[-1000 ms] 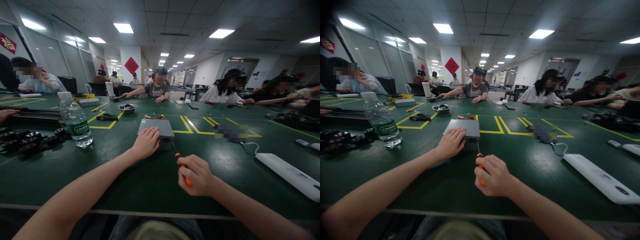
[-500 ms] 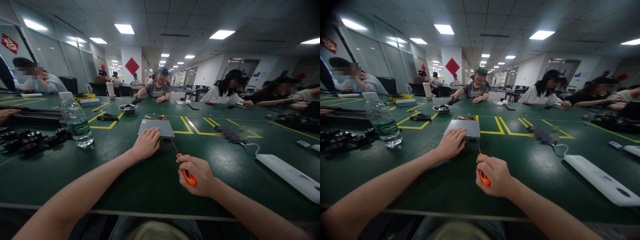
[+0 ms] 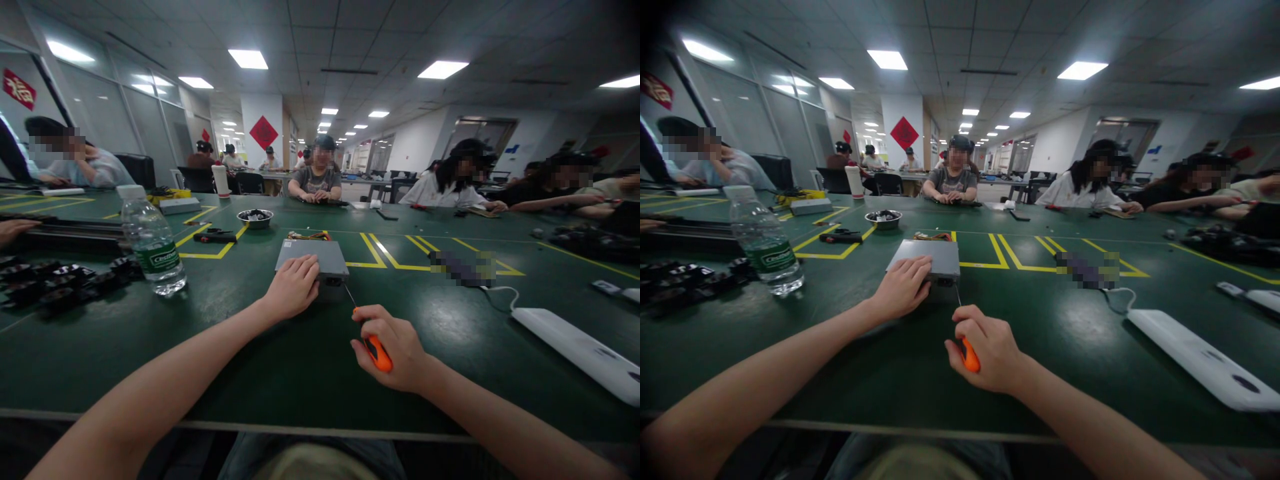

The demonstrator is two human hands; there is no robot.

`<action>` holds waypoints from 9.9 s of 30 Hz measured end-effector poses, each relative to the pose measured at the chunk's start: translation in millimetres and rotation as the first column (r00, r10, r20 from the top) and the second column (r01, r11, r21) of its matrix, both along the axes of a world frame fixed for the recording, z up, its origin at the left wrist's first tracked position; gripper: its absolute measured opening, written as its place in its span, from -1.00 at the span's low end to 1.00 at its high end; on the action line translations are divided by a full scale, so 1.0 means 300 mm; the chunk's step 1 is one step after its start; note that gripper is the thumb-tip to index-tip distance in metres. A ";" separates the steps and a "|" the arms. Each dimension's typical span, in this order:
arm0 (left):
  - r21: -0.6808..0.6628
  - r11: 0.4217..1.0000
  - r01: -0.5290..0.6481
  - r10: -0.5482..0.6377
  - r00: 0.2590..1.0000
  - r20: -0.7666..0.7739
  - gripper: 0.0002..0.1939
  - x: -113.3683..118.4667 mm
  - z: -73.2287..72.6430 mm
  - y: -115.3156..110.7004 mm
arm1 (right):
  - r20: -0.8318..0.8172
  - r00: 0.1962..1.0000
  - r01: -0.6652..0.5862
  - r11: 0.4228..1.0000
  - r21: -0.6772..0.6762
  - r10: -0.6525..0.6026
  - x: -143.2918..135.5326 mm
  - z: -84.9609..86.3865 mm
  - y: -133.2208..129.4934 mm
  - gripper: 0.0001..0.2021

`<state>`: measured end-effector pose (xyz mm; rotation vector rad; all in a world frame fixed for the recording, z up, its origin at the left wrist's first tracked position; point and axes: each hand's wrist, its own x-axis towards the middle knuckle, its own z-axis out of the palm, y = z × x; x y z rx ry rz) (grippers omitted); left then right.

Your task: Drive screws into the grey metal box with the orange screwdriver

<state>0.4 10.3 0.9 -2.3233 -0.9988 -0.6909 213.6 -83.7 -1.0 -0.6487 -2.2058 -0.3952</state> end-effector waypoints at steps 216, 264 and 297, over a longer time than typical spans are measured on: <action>-0.099 0.992 -0.077 0.081 0.996 0.033 -0.49 -0.045 -0.002 -0.066 | 0.029 0.998 0.059 0.990 0.128 -0.063 -0.003 0.003 0.018 -0.78; -0.085 0.995 -0.057 0.062 0.996 0.058 -0.48 -0.045 -0.010 -0.062 | 0.132 0.986 0.072 0.979 0.188 -0.097 -0.030 0.019 -0.007 -0.75; -0.079 0.992 -0.097 0.108 0.984 0.143 -0.67 -0.023 -0.009 -0.064 | 0.120 0.984 0.120 0.990 0.071 -0.128 -0.042 0.014 -0.039 -0.82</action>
